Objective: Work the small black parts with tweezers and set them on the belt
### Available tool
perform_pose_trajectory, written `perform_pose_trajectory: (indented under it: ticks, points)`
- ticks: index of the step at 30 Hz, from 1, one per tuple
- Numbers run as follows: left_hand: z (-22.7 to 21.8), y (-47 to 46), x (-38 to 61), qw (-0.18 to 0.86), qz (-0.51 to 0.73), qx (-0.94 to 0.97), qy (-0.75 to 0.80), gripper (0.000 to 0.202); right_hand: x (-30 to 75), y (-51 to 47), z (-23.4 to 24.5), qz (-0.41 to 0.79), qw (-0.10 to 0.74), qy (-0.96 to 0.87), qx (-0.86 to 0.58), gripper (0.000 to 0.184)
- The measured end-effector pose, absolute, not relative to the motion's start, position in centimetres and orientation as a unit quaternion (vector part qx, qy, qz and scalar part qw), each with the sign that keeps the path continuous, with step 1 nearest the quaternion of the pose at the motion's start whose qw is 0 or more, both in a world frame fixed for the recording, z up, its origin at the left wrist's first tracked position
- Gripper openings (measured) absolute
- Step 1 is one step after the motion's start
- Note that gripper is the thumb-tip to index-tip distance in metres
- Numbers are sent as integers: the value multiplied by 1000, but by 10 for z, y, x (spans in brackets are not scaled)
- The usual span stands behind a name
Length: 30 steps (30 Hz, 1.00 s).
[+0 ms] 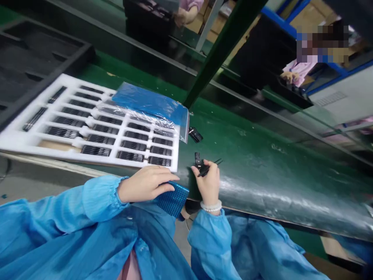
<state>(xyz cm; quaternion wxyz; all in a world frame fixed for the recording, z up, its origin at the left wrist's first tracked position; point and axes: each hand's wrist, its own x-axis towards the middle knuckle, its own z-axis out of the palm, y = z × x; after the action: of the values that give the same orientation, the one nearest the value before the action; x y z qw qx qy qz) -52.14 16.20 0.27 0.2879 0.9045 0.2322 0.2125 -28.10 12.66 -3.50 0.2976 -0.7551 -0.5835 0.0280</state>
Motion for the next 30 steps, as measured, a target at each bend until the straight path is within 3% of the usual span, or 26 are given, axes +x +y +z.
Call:
perform_pose_trajectory:
  ticks: [6, 10, 13, 16, 23, 30]
  points:
    - [3, 166, -513, 317, 205, 884, 277, 28, -277, 143, -28, 85, 294, -630, -714, 14]
    - [2, 168, -513, 313, 209, 890, 259, 24, -258, 188, -15, 74, 301, -638, -705, 26]
    - [1, 168, -512, 314, 208, 890, 258, 23, -248, 231, -15, 69, 257, -665, -698, 39]
    - [2, 169, -512, 322, 209, 888, 254, 22, -244, 255, -19, 84, 225, -689, -684, 36]
    - [4, 166, -515, 337, 219, 882, 246, 21, -250, 216, -20, 53, 206, -731, -648, 14]
    - [5, 160, -517, 333, 224, 884, 238, 23, -252, 171, -17, 40, 200, -753, -625, 10]
